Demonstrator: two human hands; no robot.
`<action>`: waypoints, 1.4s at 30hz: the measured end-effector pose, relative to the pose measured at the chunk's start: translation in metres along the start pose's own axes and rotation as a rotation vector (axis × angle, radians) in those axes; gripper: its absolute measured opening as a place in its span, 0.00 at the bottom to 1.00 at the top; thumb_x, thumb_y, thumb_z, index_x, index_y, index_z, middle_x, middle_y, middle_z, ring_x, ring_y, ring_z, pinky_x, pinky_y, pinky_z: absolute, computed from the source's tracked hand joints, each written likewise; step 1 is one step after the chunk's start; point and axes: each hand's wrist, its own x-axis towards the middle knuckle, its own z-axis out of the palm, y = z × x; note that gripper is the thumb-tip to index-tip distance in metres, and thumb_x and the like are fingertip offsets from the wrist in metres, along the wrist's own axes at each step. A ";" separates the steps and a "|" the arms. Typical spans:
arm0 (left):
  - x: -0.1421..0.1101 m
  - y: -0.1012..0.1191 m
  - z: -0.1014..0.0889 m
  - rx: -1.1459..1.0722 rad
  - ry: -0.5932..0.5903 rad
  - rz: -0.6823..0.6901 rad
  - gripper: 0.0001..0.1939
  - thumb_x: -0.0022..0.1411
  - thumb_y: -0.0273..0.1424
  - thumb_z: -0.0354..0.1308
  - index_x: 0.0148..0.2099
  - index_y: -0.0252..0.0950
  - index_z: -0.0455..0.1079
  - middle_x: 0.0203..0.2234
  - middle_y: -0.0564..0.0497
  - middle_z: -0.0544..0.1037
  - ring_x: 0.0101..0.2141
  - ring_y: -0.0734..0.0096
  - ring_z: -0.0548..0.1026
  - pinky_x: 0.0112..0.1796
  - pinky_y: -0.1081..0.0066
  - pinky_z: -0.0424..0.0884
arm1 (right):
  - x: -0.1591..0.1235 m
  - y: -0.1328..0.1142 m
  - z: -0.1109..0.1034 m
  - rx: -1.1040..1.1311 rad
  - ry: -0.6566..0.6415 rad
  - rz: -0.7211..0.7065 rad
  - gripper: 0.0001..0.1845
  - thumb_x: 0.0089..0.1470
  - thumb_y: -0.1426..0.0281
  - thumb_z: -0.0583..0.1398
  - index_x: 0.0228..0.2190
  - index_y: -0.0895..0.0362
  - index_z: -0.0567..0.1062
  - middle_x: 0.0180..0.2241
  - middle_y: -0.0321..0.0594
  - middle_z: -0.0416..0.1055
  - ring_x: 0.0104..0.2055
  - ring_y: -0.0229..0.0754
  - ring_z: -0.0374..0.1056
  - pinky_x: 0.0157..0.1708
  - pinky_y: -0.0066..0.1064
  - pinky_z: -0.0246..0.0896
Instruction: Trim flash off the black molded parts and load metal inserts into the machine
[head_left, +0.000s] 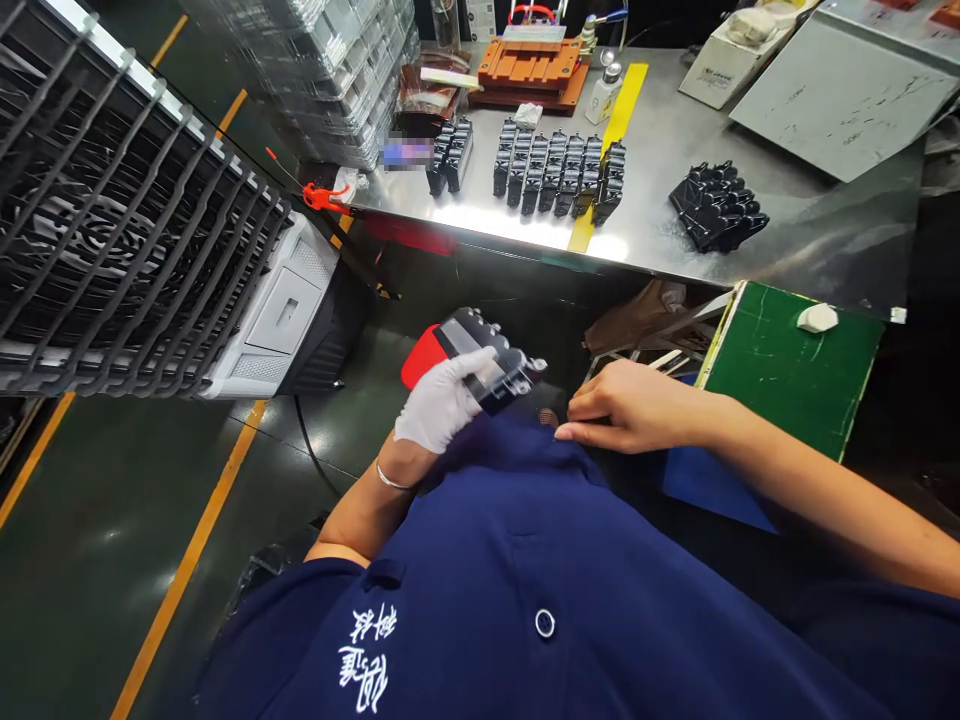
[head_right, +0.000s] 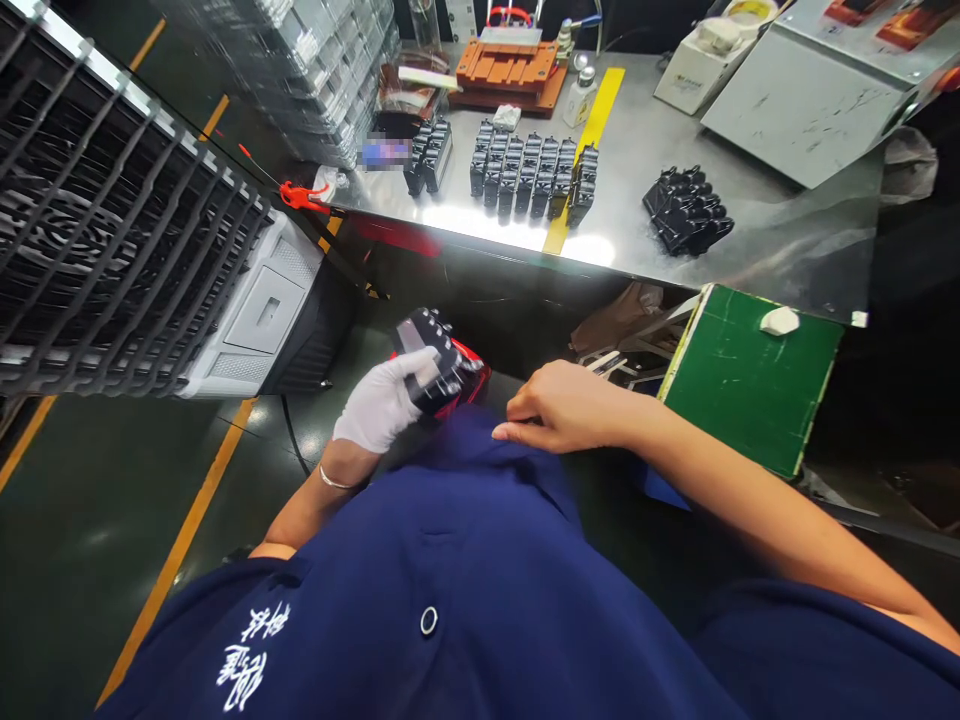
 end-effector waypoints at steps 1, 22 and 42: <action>0.001 0.005 0.000 -0.038 0.039 0.029 0.09 0.60 0.22 0.58 0.43 0.30 0.74 0.32 0.48 0.81 0.35 0.68 0.82 0.43 0.68 0.79 | -0.001 0.002 0.001 0.024 0.019 0.005 0.26 0.63 0.56 0.54 0.19 0.55 0.74 0.16 0.36 0.67 0.19 0.35 0.60 0.22 0.29 0.49; 0.003 -0.005 -0.018 0.707 0.112 0.630 0.14 0.56 0.42 0.64 0.34 0.35 0.78 0.27 0.52 0.79 0.29 0.72 0.73 0.33 0.74 0.71 | 0.064 -0.010 0.046 0.564 0.763 0.273 0.34 0.44 0.55 0.70 0.50 0.58 0.76 0.41 0.43 0.78 0.35 0.42 0.72 0.38 0.36 0.71; -0.017 0.012 -0.030 0.994 -0.271 0.513 0.18 0.59 0.45 0.60 0.37 0.35 0.79 0.32 0.49 0.82 0.34 0.68 0.77 0.37 0.71 0.72 | 0.034 -0.019 0.030 0.195 0.603 -0.020 0.09 0.61 0.69 0.58 0.38 0.57 0.79 0.29 0.38 0.77 0.28 0.34 0.70 0.29 0.25 0.63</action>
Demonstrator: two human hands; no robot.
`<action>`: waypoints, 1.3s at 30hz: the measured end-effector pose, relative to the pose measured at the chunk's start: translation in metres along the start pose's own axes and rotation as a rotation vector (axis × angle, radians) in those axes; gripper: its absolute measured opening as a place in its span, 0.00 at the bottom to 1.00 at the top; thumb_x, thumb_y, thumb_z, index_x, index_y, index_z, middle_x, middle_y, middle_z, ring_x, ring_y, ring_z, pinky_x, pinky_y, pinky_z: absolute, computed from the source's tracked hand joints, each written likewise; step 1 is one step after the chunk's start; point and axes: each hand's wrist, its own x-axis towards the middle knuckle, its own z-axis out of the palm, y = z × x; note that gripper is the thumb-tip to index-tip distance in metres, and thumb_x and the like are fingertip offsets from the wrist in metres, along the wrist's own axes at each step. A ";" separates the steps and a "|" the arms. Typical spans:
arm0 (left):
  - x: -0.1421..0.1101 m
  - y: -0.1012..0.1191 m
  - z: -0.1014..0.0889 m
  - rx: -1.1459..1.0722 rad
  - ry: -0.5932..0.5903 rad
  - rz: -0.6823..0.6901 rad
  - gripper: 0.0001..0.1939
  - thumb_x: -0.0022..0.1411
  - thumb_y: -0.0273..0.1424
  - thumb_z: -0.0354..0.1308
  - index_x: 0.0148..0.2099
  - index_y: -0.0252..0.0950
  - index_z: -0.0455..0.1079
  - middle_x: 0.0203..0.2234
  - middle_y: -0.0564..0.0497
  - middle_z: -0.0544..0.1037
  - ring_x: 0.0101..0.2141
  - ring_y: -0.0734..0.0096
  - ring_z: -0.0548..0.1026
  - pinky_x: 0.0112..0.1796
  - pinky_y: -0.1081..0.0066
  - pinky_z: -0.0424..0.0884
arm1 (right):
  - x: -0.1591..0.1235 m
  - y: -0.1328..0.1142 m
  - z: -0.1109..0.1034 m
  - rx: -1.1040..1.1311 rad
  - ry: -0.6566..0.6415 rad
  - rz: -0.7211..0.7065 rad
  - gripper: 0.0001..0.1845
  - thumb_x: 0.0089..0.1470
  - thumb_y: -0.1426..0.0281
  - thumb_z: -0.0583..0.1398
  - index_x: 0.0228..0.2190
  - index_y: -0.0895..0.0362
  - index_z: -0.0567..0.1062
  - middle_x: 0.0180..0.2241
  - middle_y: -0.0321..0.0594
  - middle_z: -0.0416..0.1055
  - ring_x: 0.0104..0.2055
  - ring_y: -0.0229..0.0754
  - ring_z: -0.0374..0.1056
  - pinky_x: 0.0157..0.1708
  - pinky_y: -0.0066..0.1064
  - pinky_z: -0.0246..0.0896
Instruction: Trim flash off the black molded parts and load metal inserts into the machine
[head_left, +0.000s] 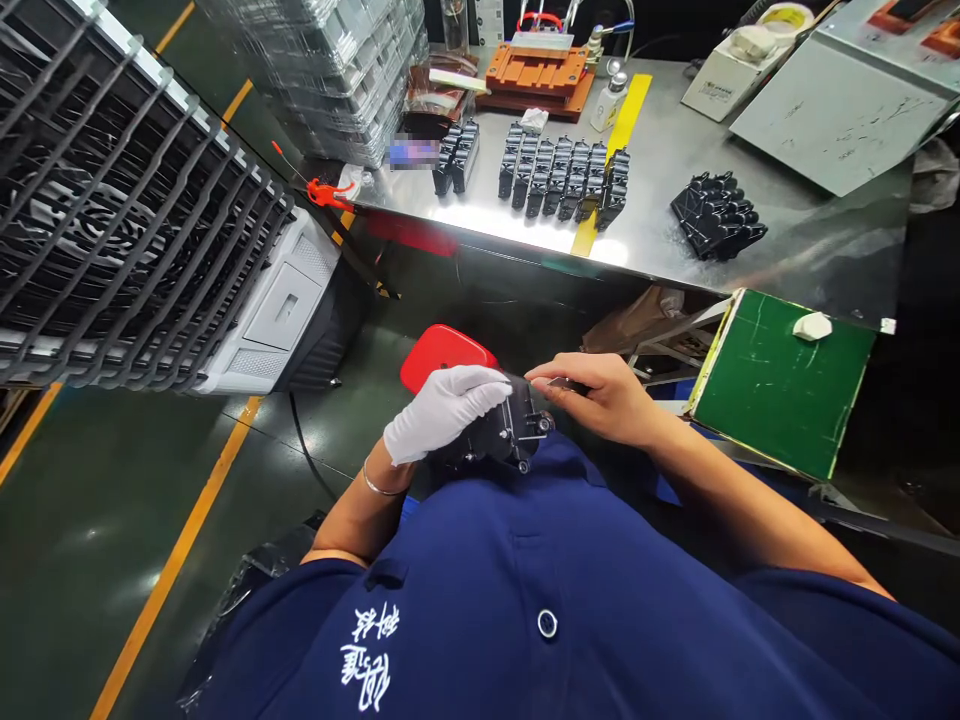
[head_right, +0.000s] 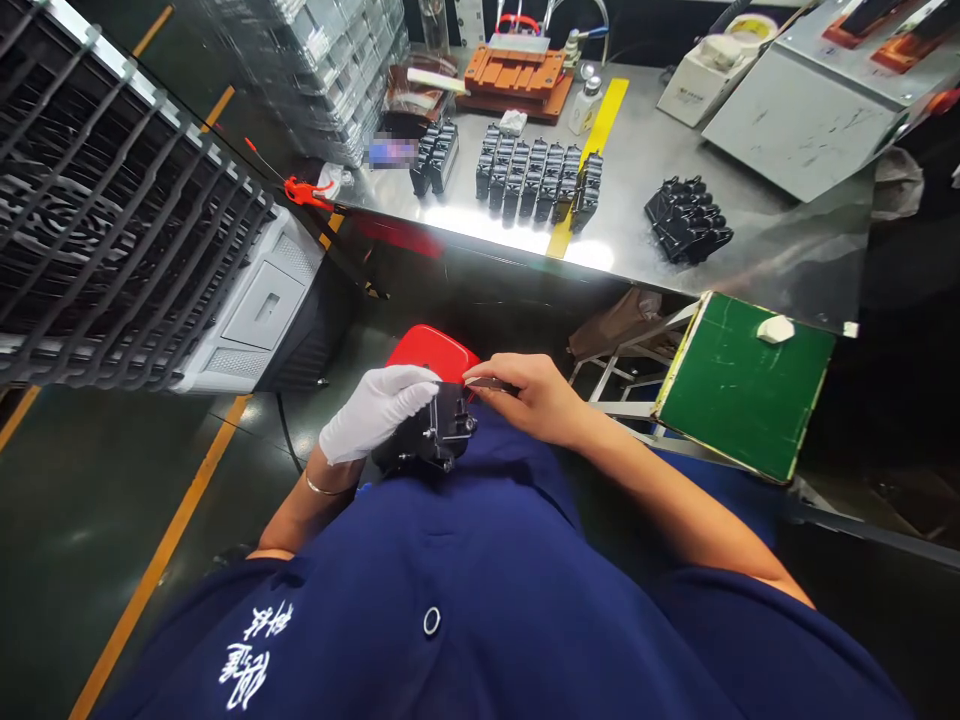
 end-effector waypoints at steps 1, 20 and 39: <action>-0.001 0.002 0.001 0.003 -0.017 -0.004 0.17 0.60 0.45 0.60 0.37 0.35 0.79 0.32 0.49 0.82 0.34 0.68 0.77 0.37 0.72 0.72 | 0.000 -0.001 -0.002 0.003 -0.025 -0.012 0.09 0.61 0.69 0.58 0.38 0.57 0.79 0.29 0.38 0.78 0.28 0.34 0.71 0.29 0.24 0.63; -0.002 0.004 0.012 0.037 0.050 0.030 0.15 0.58 0.43 0.62 0.32 0.35 0.79 0.29 0.50 0.82 0.31 0.69 0.77 0.35 0.72 0.73 | -0.006 -0.010 -0.005 0.200 -0.028 0.281 0.22 0.65 0.56 0.50 0.28 0.57 0.71 0.24 0.36 0.68 0.24 0.34 0.61 0.25 0.25 0.58; -0.007 0.006 0.020 -0.072 0.172 -0.075 0.15 0.54 0.44 0.65 0.31 0.35 0.79 0.27 0.50 0.82 0.30 0.68 0.77 0.33 0.70 0.73 | -0.013 -0.011 0.003 0.124 -0.053 0.070 0.19 0.65 0.67 0.53 0.21 0.59 0.67 0.19 0.31 0.59 0.20 0.29 0.52 0.20 0.22 0.49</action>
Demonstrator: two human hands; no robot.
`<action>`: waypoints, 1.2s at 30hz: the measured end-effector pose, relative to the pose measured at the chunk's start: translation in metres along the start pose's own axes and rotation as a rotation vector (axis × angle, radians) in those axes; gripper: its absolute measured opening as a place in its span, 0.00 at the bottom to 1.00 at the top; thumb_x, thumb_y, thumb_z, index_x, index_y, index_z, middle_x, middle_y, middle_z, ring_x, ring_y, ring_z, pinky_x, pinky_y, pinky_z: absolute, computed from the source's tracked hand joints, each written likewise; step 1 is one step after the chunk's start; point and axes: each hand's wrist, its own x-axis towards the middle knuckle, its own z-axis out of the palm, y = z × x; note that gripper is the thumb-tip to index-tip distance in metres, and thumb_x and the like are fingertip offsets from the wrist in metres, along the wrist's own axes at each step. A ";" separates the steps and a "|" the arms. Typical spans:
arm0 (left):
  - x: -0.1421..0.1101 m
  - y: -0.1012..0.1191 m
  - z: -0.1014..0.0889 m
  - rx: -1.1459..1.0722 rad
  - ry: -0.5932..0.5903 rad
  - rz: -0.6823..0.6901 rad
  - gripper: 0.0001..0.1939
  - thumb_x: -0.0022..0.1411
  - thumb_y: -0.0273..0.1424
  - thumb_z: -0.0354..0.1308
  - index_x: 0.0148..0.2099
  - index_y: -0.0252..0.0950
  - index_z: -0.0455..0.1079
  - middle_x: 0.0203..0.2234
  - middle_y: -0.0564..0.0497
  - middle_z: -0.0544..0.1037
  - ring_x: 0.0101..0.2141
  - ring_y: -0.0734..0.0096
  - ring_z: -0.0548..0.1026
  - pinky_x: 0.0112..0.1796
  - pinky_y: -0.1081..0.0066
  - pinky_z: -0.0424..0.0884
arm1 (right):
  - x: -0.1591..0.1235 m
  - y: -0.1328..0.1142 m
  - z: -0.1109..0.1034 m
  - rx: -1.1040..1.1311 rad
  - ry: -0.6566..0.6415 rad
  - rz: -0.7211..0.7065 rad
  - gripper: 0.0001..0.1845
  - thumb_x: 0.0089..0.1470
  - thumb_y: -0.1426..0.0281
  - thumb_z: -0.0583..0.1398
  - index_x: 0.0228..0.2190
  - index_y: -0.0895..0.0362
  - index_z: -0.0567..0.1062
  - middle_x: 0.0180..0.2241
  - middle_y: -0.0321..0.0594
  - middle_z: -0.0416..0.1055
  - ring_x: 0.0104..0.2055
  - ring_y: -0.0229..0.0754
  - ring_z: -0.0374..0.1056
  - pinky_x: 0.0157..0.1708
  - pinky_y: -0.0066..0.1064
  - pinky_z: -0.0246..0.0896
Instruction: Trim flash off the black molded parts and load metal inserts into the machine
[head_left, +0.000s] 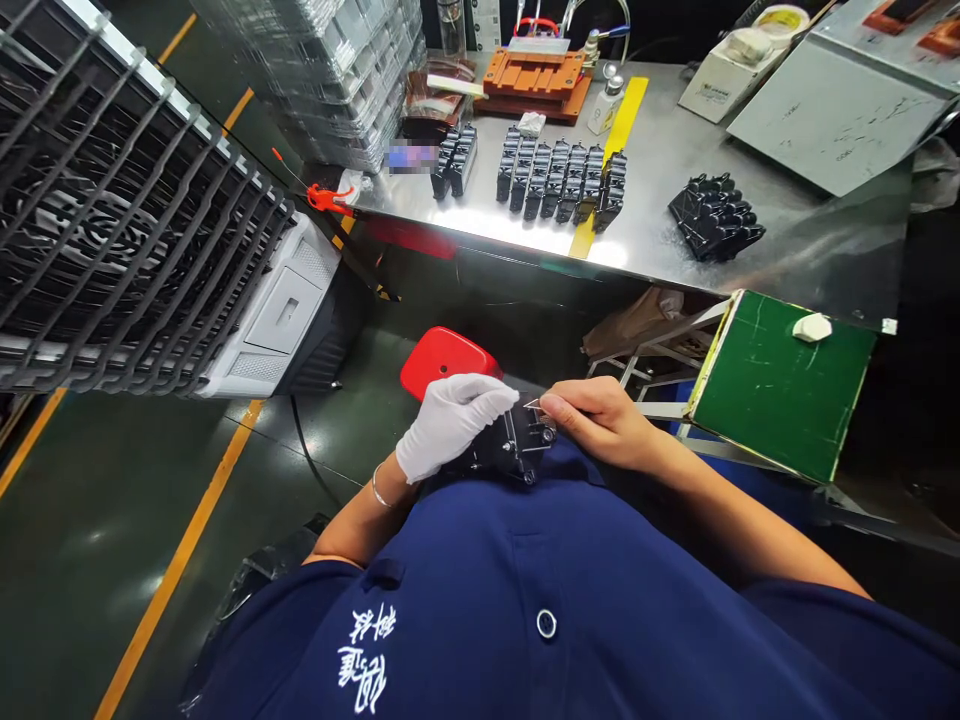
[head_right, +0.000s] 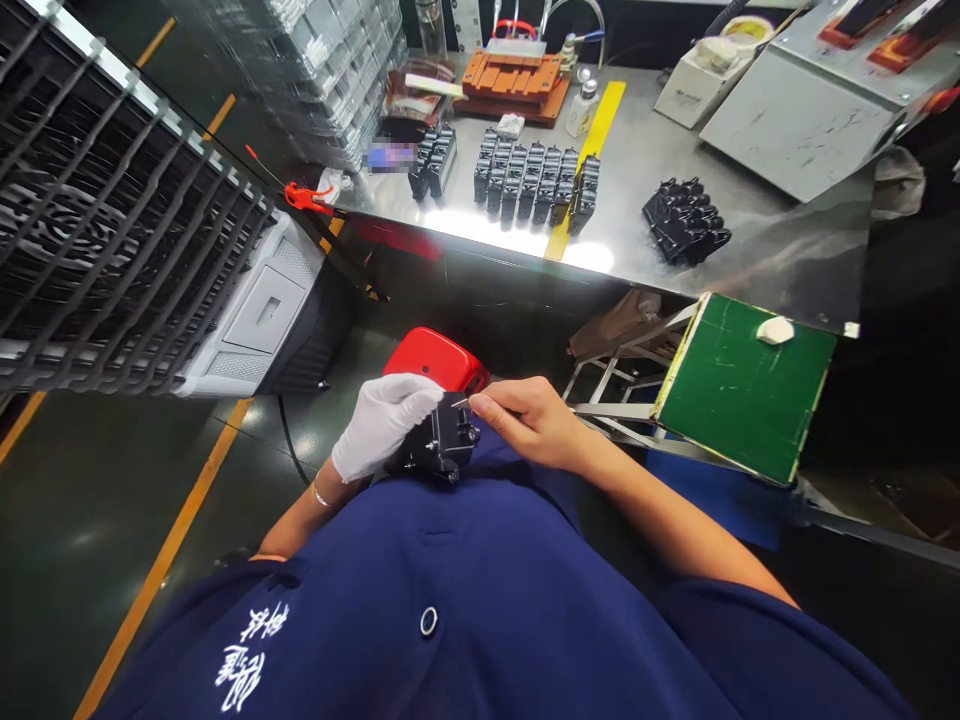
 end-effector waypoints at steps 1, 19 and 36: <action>-0.001 0.000 0.001 -0.007 0.004 -0.003 0.15 0.53 0.43 0.66 0.31 0.35 0.79 0.27 0.50 0.81 0.30 0.68 0.77 0.33 0.71 0.73 | -0.001 0.000 -0.001 0.002 -0.009 -0.002 0.19 0.65 0.67 0.53 0.22 0.59 0.68 0.19 0.31 0.60 0.20 0.29 0.53 0.21 0.22 0.50; -0.002 0.005 0.003 -0.030 0.052 0.054 0.13 0.52 0.42 0.66 0.27 0.36 0.78 0.25 0.51 0.80 0.28 0.71 0.75 0.32 0.72 0.72 | -0.001 0.000 -0.006 0.327 -0.150 0.007 0.24 0.67 0.63 0.49 0.20 0.57 0.62 0.17 0.30 0.55 0.19 0.31 0.51 0.21 0.26 0.49; -0.006 0.005 0.004 -0.020 0.081 0.010 0.12 0.52 0.40 0.66 0.26 0.36 0.77 0.24 0.51 0.80 0.27 0.71 0.75 0.32 0.71 0.72 | 0.000 -0.005 -0.005 0.074 -0.118 -0.056 0.23 0.66 0.66 0.51 0.19 0.55 0.60 0.17 0.30 0.54 0.19 0.31 0.49 0.20 0.26 0.46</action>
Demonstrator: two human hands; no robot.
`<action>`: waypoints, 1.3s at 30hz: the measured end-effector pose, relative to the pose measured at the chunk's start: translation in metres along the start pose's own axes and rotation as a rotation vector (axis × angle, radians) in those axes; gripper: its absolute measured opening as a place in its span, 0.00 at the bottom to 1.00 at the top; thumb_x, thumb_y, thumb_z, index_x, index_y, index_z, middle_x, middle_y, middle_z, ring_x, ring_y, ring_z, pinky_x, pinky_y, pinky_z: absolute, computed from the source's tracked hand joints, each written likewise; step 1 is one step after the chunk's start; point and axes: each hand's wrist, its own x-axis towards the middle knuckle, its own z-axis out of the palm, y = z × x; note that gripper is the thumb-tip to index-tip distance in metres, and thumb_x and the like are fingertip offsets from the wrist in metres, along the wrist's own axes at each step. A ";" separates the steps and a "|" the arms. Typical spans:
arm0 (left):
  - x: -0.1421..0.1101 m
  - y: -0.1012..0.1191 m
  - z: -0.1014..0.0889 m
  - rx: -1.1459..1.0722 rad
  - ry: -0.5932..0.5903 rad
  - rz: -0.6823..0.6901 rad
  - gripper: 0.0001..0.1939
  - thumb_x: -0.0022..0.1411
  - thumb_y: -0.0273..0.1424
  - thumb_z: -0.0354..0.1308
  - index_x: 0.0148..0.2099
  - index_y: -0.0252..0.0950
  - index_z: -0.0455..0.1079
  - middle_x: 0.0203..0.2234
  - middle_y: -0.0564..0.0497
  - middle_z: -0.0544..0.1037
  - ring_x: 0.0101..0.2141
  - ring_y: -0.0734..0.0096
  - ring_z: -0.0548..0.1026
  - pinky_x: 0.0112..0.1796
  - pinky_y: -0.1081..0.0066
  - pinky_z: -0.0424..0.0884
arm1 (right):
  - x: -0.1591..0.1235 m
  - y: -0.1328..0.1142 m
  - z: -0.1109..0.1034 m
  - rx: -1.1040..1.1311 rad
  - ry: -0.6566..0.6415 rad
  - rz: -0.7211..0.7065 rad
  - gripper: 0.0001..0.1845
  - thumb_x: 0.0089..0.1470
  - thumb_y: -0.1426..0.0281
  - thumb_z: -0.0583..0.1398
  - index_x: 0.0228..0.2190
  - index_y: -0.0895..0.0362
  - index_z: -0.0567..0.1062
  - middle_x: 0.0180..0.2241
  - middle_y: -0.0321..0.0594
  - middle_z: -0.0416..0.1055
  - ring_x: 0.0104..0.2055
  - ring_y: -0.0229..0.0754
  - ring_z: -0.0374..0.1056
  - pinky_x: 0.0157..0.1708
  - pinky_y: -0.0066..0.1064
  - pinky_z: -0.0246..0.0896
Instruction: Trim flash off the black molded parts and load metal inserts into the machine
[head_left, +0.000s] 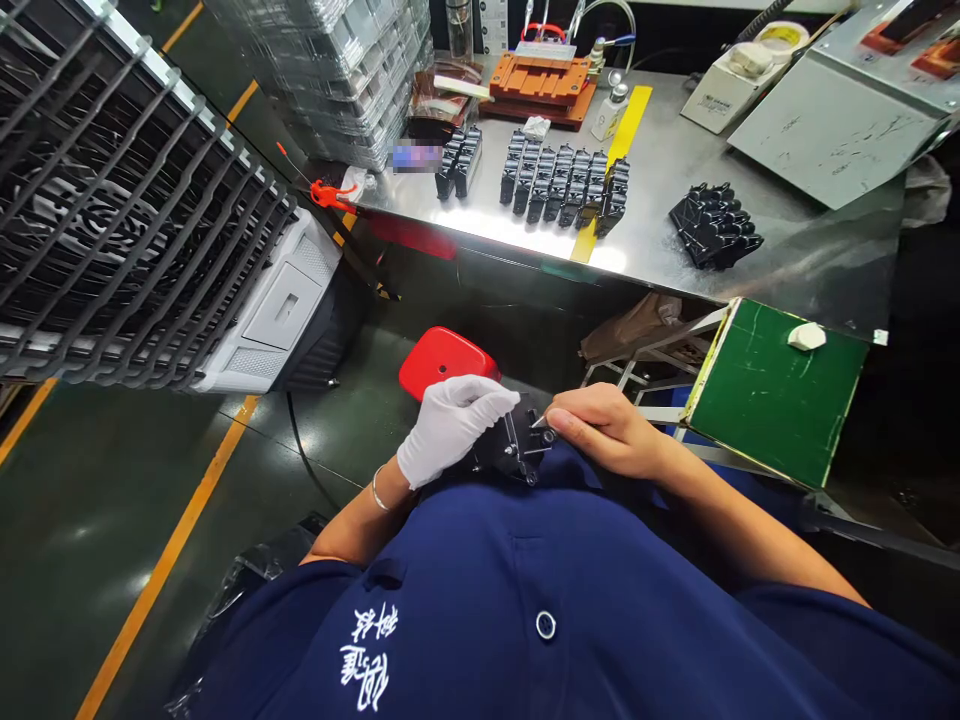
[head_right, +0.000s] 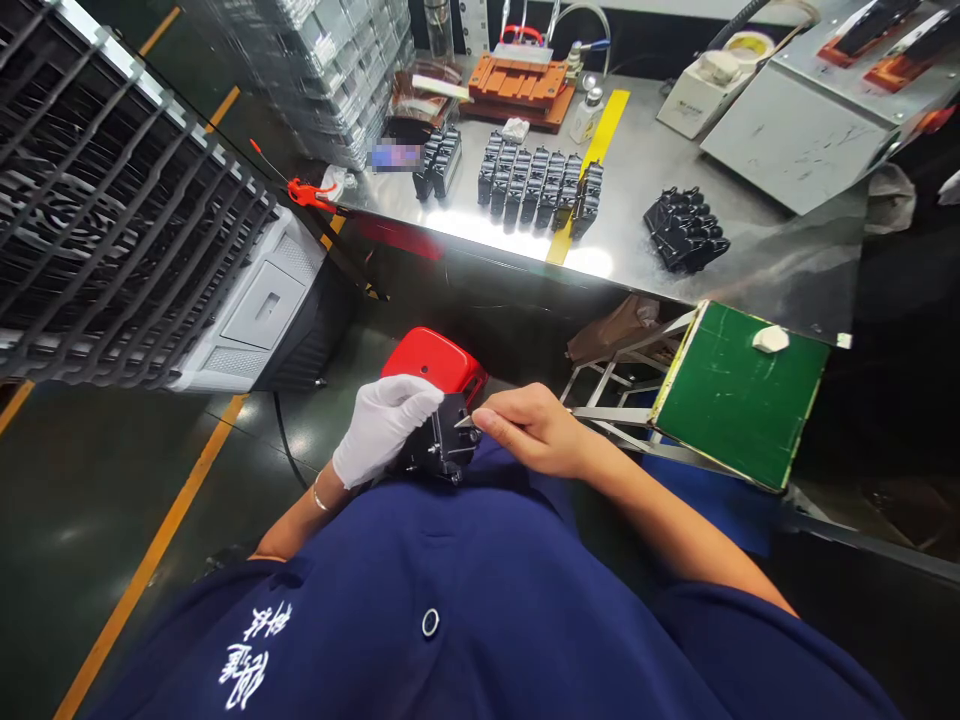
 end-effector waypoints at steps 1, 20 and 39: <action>-0.001 0.001 0.000 0.005 -0.028 0.008 0.12 0.53 0.40 0.66 0.26 0.36 0.77 0.24 0.51 0.80 0.27 0.71 0.75 0.32 0.72 0.72 | -0.001 0.002 -0.001 0.081 -0.067 0.018 0.24 0.66 0.65 0.50 0.18 0.56 0.59 0.16 0.30 0.54 0.18 0.30 0.49 0.20 0.25 0.46; 0.003 -0.002 -0.001 0.025 -0.033 0.099 0.11 0.53 0.38 0.66 0.25 0.36 0.76 0.23 0.53 0.79 0.26 0.73 0.74 0.31 0.73 0.71 | -0.002 0.002 0.004 -0.267 0.043 -0.179 0.28 0.60 0.55 0.58 0.16 0.56 0.58 0.16 0.29 0.54 0.19 0.31 0.49 0.21 0.26 0.43; 0.008 -0.002 0.014 -0.188 0.178 -0.140 0.18 0.47 0.45 0.68 0.25 0.34 0.74 0.21 0.54 0.74 0.24 0.76 0.67 0.27 0.74 0.65 | 0.002 0.009 0.004 -0.352 0.064 -0.039 0.31 0.64 0.48 0.47 0.17 0.55 0.57 0.17 0.31 0.52 0.19 0.32 0.47 0.21 0.28 0.43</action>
